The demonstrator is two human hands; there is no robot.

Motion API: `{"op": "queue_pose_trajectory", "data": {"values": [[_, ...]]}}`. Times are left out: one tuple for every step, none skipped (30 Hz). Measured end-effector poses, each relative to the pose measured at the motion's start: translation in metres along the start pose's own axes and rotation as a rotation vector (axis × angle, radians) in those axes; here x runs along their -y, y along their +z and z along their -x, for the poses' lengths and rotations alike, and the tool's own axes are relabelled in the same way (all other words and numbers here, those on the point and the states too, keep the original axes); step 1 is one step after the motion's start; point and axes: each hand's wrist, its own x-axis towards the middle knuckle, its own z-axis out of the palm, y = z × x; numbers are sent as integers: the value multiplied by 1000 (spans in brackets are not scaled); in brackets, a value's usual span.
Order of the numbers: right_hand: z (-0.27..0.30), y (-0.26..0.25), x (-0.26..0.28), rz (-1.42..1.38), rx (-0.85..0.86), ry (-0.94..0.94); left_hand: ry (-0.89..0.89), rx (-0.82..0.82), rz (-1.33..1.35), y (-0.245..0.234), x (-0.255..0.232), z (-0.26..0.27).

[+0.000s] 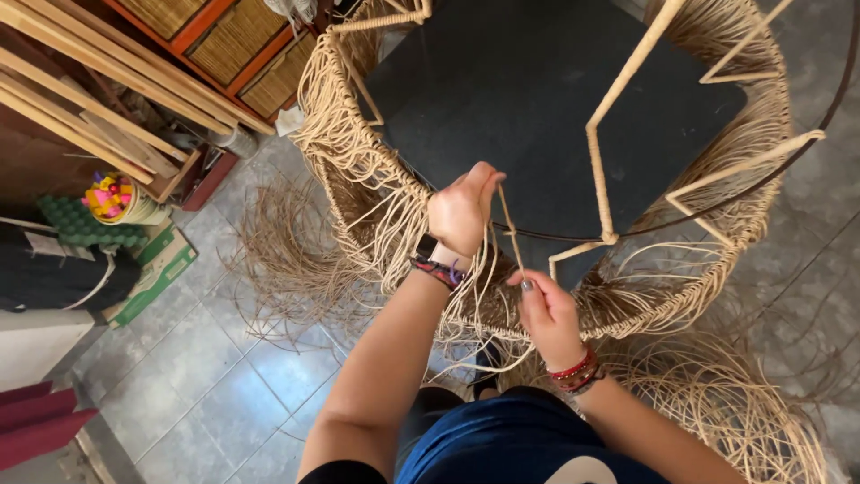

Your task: Weaving dried straw strands onto a circular furniture frame to create a decorative fringe

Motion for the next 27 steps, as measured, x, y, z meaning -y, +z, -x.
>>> {"op": "queue_pose_trajectory", "data": {"values": [[0, -2, -10, 26, -12, -28, -3, -6, -3, 3, 0, -4], [1, -5, -19, 52, -24, -55, -5, -11, -7, 6, 0, -8], [6, -4, -21, 53, -26, -58, -2, -12, -5, 8, 4, -11], [11, -3, -22, 30, -35, -16, -10, -36, -48, 9, 8, -15], [13, -2, -23, 9, -38, 24, -22, -63, -92, 10, 13, -20], [10, -5, -23, 12, -35, 20, -24, -69, -90, 2, 12, -24], [13, -6, -25, 32, -10, 48, 13, -37, -21, -8, 13, -23], [15, -7, -26, 53, 16, 75, 50, -5, 48, -18, 14, -21], [17, -8, -27, 52, 13, 76, 52, -3, 48, -13, 16, -7], [18, -8, -28, 64, 15, 71, 137, -50, -53, -8, 18, 6], [16, -9, -28, 78, 19, 60, 223, -105, -155, -4, 20, 17], [14, -11, -39, 77, 19, 55, 226, -109, -156, -7, 23, 39], [18, -13, -51, 127, 75, 49, 246, -43, -36, -10, 24, 66], [21, -16, -63, 176, 133, 42, 265, 23, 83, -12, 26, 94], [20, -13, -49, 176, 131, 39, 268, 21, 84, -21, 16, 106], [19, -9, -35, 348, 263, 80, 164, 78, 316, -30, 6, 119], [22, -6, -21, 520, 398, 127, 51, 138, 548, -40, -4, 135], [20, -12, -14, 520, 398, 131, 49, 141, 549, -46, -16, 145], [16, -16, -8, 661, 565, 100, -122, 226, 892, -53, -27, 152], [12, -21, -2, 800, 732, 65, -301, 310, 1231, -60, -37, 160], [3, -19, 19, 801, 734, 62, -300, 307, 1230, -40, -26, 169], [-6, -16, 40, 1069, 451, -75, -274, 325, 1110, -20, -15, 179], [-12, -14, 61, 1312, 153, -214, -254, 344, 990, -2, -5, 192], [-25, -15, 70, 1312, 159, -211, -260, 344, 990, 14, 5, 204], [-42, -19, 79, 1323, 79, -412, -198, 393, 952, 31, 13, 212], [-58, -22, 89, 1324, -1, -614, -135, 441, 912, 49, 20, 221], [-69, -20, 70, 1328, -1, -610, -136, 444, 916, 52, 31, 232]]}}
